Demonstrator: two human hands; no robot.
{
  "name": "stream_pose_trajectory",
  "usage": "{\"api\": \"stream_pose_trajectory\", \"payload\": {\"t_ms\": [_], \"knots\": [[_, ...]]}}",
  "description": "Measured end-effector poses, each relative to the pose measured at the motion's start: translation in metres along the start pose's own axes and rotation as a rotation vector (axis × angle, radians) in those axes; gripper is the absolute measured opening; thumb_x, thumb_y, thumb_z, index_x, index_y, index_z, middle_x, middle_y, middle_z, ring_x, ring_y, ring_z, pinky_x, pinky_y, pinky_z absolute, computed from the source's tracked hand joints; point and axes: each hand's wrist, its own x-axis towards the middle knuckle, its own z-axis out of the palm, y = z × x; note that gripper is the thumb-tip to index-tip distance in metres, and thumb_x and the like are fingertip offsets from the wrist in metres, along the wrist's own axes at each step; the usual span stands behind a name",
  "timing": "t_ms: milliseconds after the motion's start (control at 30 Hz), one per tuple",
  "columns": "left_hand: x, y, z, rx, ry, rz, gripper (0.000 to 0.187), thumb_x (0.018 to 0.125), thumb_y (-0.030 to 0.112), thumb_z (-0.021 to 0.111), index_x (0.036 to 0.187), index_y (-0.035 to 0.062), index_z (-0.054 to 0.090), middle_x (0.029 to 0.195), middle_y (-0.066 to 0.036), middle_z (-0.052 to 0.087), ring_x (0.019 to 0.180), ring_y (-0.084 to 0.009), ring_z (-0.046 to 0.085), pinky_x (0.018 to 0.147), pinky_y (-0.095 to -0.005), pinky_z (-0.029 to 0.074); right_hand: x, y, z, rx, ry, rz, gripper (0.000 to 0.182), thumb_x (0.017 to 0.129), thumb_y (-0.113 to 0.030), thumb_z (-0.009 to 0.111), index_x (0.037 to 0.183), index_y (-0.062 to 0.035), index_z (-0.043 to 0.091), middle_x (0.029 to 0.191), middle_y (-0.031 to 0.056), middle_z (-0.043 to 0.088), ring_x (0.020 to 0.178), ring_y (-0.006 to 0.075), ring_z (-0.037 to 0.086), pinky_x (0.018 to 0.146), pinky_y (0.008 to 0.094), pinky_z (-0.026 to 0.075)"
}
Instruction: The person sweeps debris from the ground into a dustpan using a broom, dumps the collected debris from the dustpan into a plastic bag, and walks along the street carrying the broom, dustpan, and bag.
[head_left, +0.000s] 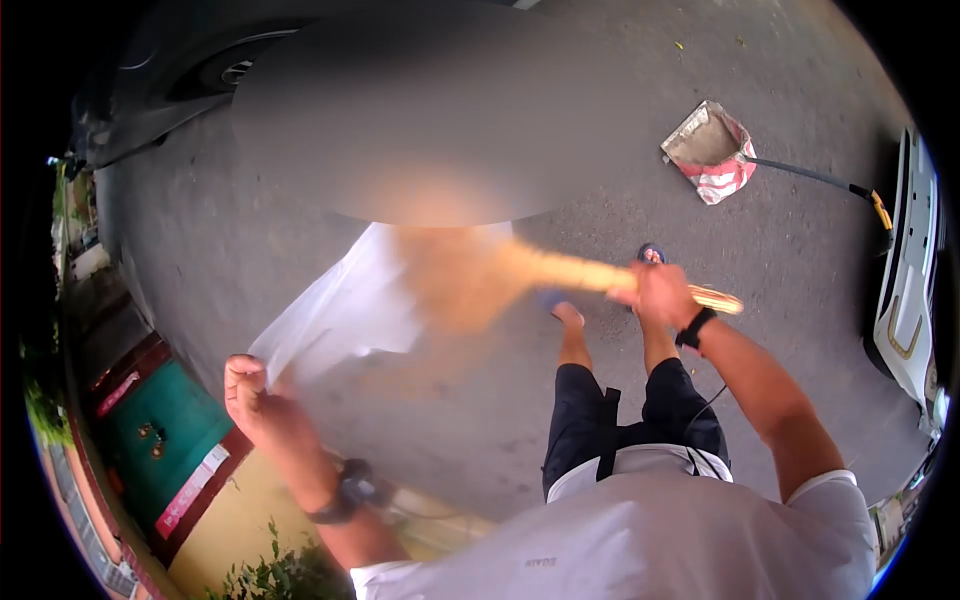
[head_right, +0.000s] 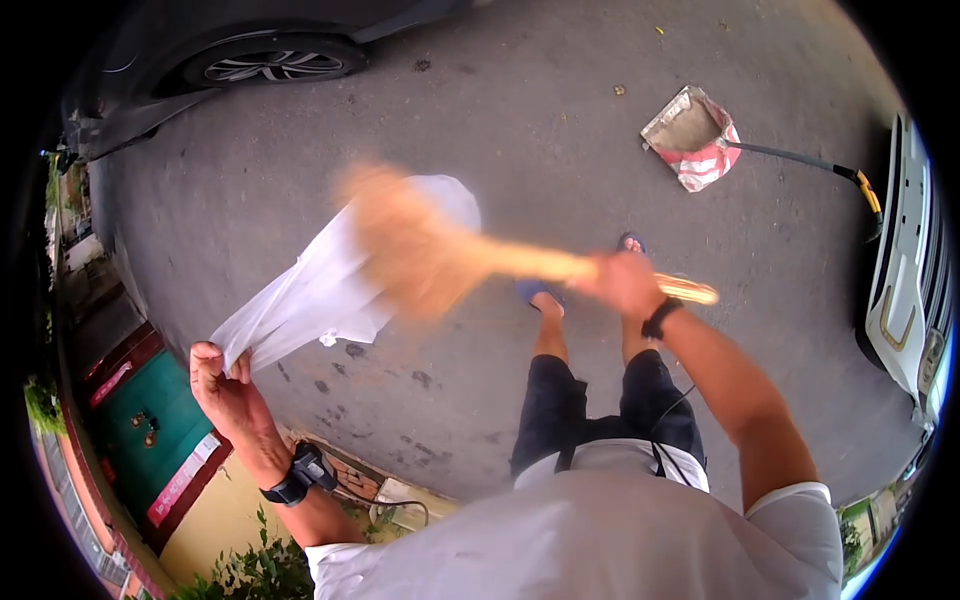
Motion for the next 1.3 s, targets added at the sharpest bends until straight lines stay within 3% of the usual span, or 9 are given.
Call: {"api": "stream_pose_trajectory", "payload": {"t_ms": [67,167,300,533,767,1000,1133,1233,1300], "knots": [[-0.001,0.004,0.008,-0.080,0.095,0.007,0.003,0.087,0.006,0.054,0.088,0.0052,0.057,0.064,-0.001,0.043,0.055,-0.0135,0.039,0.066,-0.0284,0.043,0.011,0.055,0.000,-0.041,-0.095,0.369,0.073,0.088,-0.072,0.046,0.102,-0.0034,0.068,0.089,0.0212,0.070,0.085,0.0395,0.068,0.075,0.0490,0.053],[0.006,-0.005,0.000,-0.199,0.057,-0.053,0.005,0.089,0.007,0.057,0.094,0.0062,0.058,0.069,-0.004,0.050,0.061,-0.0163,0.046,0.079,-0.0351,0.045,-0.004,0.095,-0.005,-0.175,0.050,0.671,0.070,0.091,-0.067,0.047,0.100,-0.0008,0.067,0.088,0.0251,0.069,0.086,0.0416,0.068,0.075,0.0501,0.052],[0.019,-0.035,-0.005,-0.314,-0.011,-0.141,0.009,0.090,0.007,0.058,0.099,0.0061,0.058,0.081,-0.010,0.059,0.075,-0.0224,0.054,0.088,-0.0403,0.045,-0.031,0.069,-0.031,-0.047,0.125,0.584,0.063,0.094,-0.060,0.049,0.100,0.0003,0.065,0.082,0.0260,0.067,0.081,0.0450,0.065,0.070,0.0504,0.052],[0.021,-0.025,0.003,-0.396,-0.053,-0.251,0.011,0.092,0.003,0.055,0.102,0.0007,0.057,0.091,-0.017,0.061,0.086,-0.0291,0.058,0.096,-0.0444,0.045,-0.028,-0.030,-0.024,0.024,-0.037,-0.097,0.054,0.083,-0.056,0.067,0.103,-0.0056,0.065,0.084,0.0211,0.068,0.080,0.0391,0.067,0.072,0.0461,0.053],[0.020,0.003,0.000,-0.550,-0.027,-0.240,0.017,0.093,0.004,0.051,0.107,-0.0058,0.055,0.105,-0.021,0.061,0.095,-0.0307,0.058,0.096,-0.0454,0.045,0.000,0.117,-0.006,-0.210,-0.037,0.696,0.070,0.092,-0.064,0.046,0.094,0.0023,0.069,0.091,0.0250,0.069,0.090,0.0412,0.067,0.079,0.0503,0.052],[0.021,-0.015,0.031,-0.715,-0.001,-0.359,0.035,0.090,0.014,0.054,0.114,-0.0113,0.055,0.130,-0.031,0.052,0.118,-0.0396,0.054,0.107,-0.0528,0.039,-0.049,0.052,-0.048,0.169,0.029,0.393,0.042,0.088,-0.045,0.065,0.091,-0.0031,0.064,0.072,0.0231,0.062,0.070,0.0413,0.064,0.064,0.0473,0.049],[0.024,-0.022,0.037,-0.905,0.026,-0.462,0.045,0.088,0.024,0.057,0.116,-0.0116,0.053,0.133,-0.033,0.050,0.129,-0.0438,0.046,0.108,-0.0559,0.037,-0.039,-0.024,-0.030,0.375,0.157,-0.184,0.039,0.088,-0.041,0.067,0.085,-0.0042,0.057,0.066,0.0176,0.057,0.063,0.0380,0.062,0.059,0.0451,0.047],[0.015,-0.001,0.075,-0.931,0.167,-0.364,0.060,0.083,0.026,0.060,0.126,-0.0116,0.043,0.142,-0.033,0.039,0.135,-0.0462,0.038,0.113,-0.0617,0.028,-0.010,-0.017,-0.002,0.149,0.047,-0.085,0.040,0.086,-0.045,0.068,0.089,-0.0052,0.059,0.075,0.0211,0.064,0.074,0.0389,0.066,0.065,0.0464,0.050],[0.016,0.005,0.084,-0.984,0.225,-0.274,0.070,0.080,0.026,0.061,0.133,-0.0105,0.034,0.147,-0.033,0.030,0.138,-0.0476,0.033,0.115,-0.0648,0.022,0.005,0.016,0.017,-0.013,-0.126,0.375,0.054,0.089,-0.056,0.058,0.098,-0.0033,0.066,0.089,0.0246,0.068,0.088,0.0411,0.067,0.076,0.0488,0.052]]}}
